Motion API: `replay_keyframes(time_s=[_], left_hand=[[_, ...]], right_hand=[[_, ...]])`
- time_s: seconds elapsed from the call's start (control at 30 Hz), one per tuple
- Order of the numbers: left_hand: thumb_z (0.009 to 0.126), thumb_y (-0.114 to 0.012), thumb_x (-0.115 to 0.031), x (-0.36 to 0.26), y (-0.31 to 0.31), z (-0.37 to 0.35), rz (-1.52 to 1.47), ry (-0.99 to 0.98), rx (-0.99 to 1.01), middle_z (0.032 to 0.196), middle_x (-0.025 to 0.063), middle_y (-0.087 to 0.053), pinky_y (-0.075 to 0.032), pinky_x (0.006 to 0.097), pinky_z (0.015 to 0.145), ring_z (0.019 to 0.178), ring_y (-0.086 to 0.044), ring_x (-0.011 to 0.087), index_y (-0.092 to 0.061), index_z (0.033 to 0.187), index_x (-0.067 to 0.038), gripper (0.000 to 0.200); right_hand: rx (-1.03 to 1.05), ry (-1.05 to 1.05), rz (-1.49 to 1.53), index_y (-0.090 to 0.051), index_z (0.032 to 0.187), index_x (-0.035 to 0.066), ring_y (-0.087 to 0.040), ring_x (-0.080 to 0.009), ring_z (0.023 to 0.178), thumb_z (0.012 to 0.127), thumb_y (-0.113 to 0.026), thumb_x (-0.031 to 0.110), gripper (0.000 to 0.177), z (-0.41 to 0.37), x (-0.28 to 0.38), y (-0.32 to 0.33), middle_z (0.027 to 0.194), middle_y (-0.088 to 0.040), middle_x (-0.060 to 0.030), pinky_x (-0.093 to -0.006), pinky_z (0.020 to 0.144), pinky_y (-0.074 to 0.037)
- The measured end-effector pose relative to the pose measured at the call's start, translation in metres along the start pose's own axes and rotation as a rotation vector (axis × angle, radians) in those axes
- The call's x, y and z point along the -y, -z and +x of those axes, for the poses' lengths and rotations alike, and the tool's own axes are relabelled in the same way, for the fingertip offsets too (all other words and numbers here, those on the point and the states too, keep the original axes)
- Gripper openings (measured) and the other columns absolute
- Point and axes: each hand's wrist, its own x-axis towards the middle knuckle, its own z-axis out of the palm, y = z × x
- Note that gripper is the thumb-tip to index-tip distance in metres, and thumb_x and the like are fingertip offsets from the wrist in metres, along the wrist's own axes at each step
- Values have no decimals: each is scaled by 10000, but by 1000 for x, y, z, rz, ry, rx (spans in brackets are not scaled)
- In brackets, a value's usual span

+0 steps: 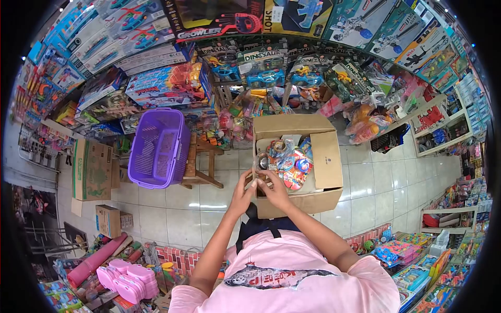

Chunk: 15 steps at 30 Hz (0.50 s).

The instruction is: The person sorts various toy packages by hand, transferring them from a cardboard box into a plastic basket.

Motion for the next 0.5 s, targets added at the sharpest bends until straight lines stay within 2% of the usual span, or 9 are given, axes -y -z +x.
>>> replay_keyframes(time_s=[0.03, 0.13, 0.17, 0.2, 0.27, 0.3, 0.33, 0.4, 0.5], left_hand=[[1017, -495, -244, -3, 7, -4, 63, 0, -31, 1215, 192, -610, -465, 358, 945, 1147, -597, 265, -435, 1375, -1, 437], [1018, -483, -216, 24, 32, -14, 194, -58, -173, 1106, 185, -654, -487, 349, 879, 1060, -634, 250, -458, 1343, 18, 402], [1007, -493, -185, 28, 39, -17, 258, -64, -234, 1090, 209, -660, -491, 347, 849, 1017, -653, 280, -525, 1275, 42, 353], [1007, -493, -185, 32, 47, -20, 259, -61, -238, 1090, 209, -660, -491, 347, 849, 1017, -653, 280, -525, 1275, 42, 353], [995, -503, -157, 40, 60, -23, 428, 33, -295, 1075, 229, -665, -496, 371, 841, 996, -654, 355, -576, 1218, 57, 318], [979, -520, -125, 41, 63, -23, 450, 15, -321, 1191, 247, -624, -477, 403, 914, 1079, -611, 392, -605, 1200, 56, 298], [979, -520, -125, 42, 64, -23, 445, 17, -321, 1191, 247, -624, -477, 403, 914, 1079, -611, 392, -605, 1200, 56, 298], [952, -542, -86, 43, 65, -23, 777, -175, -407, 1311, 239, -559, -428, 419, 1014, 1202, -544, 376, -596, 1235, 40, 314], [924, -568, -57, 46, 50, -22, 830, -188, -373, 1385, 206, -520, -379, 412, 1082, 1288, -486, 354, -592, 1253, 31, 341]], right_hand=[[-57, 43, -71, -547, 1272, 44, -620, -176, 777, 911, -666, 191, 407, 3, -7, -6, 1115, -584, -131, -297, 670, -509], [-136, -104, -171, -548, 1255, -13, -640, -176, 782, 897, -693, 266, 477, 6, -30, -26, 1041, -616, -136, -295, 691, -521], [-133, -210, -130, -595, 1195, -46, -654, -178, 716, 874, -720, 306, 493, 8, -38, -31, 936, -675, -142, -294, 670, -525], [-129, -211, -129, -595, 1195, -46, -654, -178, 716, 874, -720, 306, 493, 9, -42, -36, 936, -675, -142, -294, 670, -525], [-84, -167, -206, -656, 1108, -51, -663, -177, 677, 863, -732, 308, 441, 9, -51, -40, 831, -706, -138, -295, 645, -529], [-82, -170, -210, -656, 1108, -51, -663, -177, 677, 863, -732, 308, 441, 9, -50, -40, 831, -706, -138, -295, 645, -529], [-104, -147, -223, -675, 1056, -57, -659, -177, 652, 857, -737, 308, 420, 10, -50, -40, 784, -705, -137, -293, 641, -530], [-127, -128, -239, -695, 1004, -63, -655, -177, 627, 851, -743, 307, 403, 11, -48, -41, 737, -705, -135, -291, 636, -532], [-159, -113, -247, -702, 971, -60, -644, -183, 592, 868, -717, 266, 342, 11, -47, -41, 689, -678, -163, -314, 599, -513]])
